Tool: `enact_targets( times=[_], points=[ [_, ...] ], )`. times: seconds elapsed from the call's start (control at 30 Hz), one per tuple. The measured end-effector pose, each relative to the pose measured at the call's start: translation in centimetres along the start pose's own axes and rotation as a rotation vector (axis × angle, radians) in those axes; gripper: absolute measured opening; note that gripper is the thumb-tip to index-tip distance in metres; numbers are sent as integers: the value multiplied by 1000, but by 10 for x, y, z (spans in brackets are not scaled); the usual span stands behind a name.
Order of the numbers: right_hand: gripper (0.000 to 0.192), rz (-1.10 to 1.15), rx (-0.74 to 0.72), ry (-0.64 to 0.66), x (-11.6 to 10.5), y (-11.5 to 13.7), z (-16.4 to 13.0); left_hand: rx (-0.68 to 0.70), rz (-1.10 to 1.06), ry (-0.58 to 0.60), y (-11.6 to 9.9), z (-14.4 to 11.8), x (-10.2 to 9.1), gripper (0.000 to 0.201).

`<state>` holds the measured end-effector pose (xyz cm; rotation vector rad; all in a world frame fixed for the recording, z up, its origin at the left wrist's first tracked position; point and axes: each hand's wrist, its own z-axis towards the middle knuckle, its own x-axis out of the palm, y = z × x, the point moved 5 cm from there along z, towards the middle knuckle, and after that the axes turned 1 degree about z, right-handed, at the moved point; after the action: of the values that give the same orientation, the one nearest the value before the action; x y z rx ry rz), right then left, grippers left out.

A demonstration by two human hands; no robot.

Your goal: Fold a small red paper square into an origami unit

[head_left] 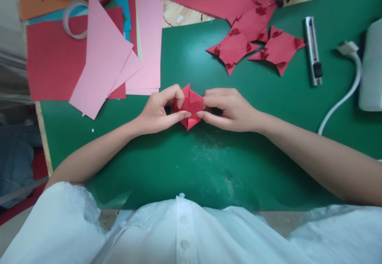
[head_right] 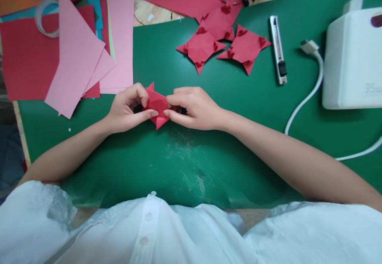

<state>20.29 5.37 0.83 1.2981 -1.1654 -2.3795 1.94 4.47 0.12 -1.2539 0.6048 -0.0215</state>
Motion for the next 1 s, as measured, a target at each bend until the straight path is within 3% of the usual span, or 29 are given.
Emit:
enact_targets(
  times=[0.13, 0.23, 0.33, 0.47, 0.67, 1.0],
  points=[
    [31, -35, 8, 33, -1, -1, 1, -62, -60, 23, 5, -1, 1, 55],
    [28, -109, -76, 40, 1, 2, 2, -66, -76, 43, 8, -2, -1, 53],
    [30, -184, -162, 70, 5, 6, 2, -55, -42, 87, 7, -3, -2, 55],
    [34, -203, -148, 100, 8, 4, 2, -27, 60, 114, 3, -2, -2, 44],
    [39, -140, -95, 79, 5, 3, 3, 49, 71, 32, -5, 0, -3, 32],
    [38, -104, -86, 29, 4, 2, 2, 37, 68, -68, -2, 0, -9, 46]
  ],
)
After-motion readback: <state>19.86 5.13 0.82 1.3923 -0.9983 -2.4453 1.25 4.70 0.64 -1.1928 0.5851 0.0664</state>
